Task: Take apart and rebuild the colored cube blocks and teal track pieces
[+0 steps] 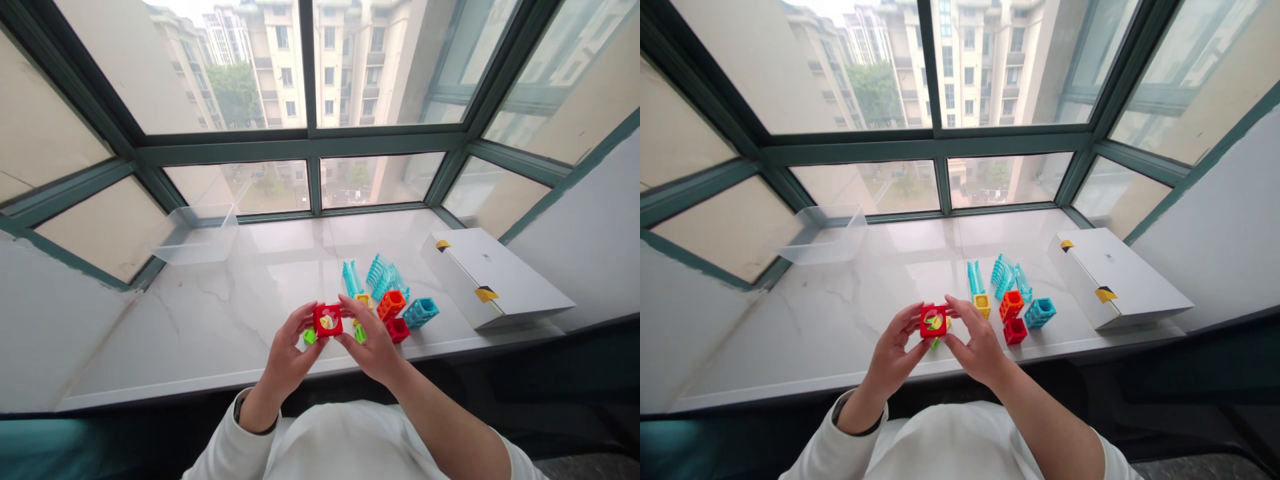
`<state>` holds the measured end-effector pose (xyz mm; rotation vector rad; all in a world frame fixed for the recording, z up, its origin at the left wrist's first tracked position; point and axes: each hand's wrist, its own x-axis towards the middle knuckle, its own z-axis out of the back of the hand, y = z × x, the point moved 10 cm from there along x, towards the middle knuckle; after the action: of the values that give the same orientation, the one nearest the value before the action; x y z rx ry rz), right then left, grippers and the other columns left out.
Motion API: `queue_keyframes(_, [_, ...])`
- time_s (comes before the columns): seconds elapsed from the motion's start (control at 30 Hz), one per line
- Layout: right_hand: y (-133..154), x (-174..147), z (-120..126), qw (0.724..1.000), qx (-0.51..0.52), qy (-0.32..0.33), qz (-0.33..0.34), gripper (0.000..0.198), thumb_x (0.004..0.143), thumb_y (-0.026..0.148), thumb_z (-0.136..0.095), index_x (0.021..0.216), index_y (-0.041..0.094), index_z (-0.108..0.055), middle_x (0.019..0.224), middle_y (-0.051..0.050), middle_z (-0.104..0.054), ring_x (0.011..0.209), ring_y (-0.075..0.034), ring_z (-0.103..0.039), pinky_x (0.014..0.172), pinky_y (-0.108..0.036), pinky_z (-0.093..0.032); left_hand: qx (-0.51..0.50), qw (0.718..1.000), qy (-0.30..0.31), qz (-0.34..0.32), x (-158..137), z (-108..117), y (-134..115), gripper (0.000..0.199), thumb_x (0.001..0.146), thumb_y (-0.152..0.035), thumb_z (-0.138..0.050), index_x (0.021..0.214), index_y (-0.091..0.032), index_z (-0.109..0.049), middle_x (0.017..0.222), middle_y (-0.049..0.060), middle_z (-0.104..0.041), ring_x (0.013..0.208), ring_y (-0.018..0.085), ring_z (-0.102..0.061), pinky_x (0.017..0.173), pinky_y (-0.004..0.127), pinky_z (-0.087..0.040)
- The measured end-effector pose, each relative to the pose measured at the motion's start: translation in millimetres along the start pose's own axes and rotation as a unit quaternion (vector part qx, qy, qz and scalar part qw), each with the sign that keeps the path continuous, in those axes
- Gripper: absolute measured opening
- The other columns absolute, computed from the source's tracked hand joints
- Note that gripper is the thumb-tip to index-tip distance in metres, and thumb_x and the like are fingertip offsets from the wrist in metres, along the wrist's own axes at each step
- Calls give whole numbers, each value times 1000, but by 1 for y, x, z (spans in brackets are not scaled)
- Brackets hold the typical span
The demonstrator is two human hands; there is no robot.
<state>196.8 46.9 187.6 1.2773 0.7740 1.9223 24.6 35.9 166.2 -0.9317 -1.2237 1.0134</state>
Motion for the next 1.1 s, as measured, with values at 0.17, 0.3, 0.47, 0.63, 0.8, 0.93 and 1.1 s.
queue_keyframes(0.17, [8,-3,5,998,-37,6,43,51,101,23,-65,150,33,-56,140,-10,-66,131,-28,-64,110,-47,-58,15,1000,9,-22,0,-3,-17,44,96,-30,-73,138,-27,-63,141,11,-64,128,27,-67,107,43,-60])
queue_keyframes(0.3, [16,-4,7,995,-63,7,71,51,103,21,-61,151,34,-55,139,-10,-67,129,-28,-65,110,-48,-58,34,999,17,-34,-2,-5,-25,44,94,-30,-74,137,-30,-64,143,11,-62,131,28,-64,106,43,-60])
queue_keyframes(0.47, [20,-5,8,993,-74,15,86,51,103,22,-61,153,34,-53,138,-10,-67,128,-28,-66,108,-47,-59,39,999,27,-22,-4,-5,-22,44,92,-31,-77,134,-31,-66,144,12,-61,133,31,-62,102,43,-62])
queue_keyframes(0.63, [13,-6,10,996,-57,28,70,54,102,22,-63,154,33,-51,144,-11,-63,134,-27,-62,111,-46,-57,-18,999,36,0,-3,-12,-16,44,91,-32,-79,132,-28,-65,141,12,-64,125,29,-66,98,40,-63])
queue_keyframes(0.8, [1,-11,19,998,-46,27,42,51,101,25,-65,150,31,-55,140,-10,-67,131,-27,-65,108,-44,-59,-26,998,50,14,-2,-25,-14,47,89,-33,-81,133,-28,-65,137,12,-69,117,27,-71,96,40,-63])
queue_keyframes(0.93, [-7,-18,32,998,-61,21,28,48,100,30,-69,147,30,-59,137,-10,-69,128,-27,-67,107,-43,-59,31,998,52,14,2,-33,-12,47,87,-36,-83,132,-28,-67,130,9,-74,110,25,-73,94,39,-63])
queue_keyframes(1.1, [-18,-27,46,998,-67,9,15,47,100,34,-70,145,28,-60,134,-10,-71,122,-27,-70,105,-42,-60,77,995,71,1,8,-48,-8,49,88,-36,-82,133,-29,-66,123,6,-75,104,22,-73,93,37,-62])
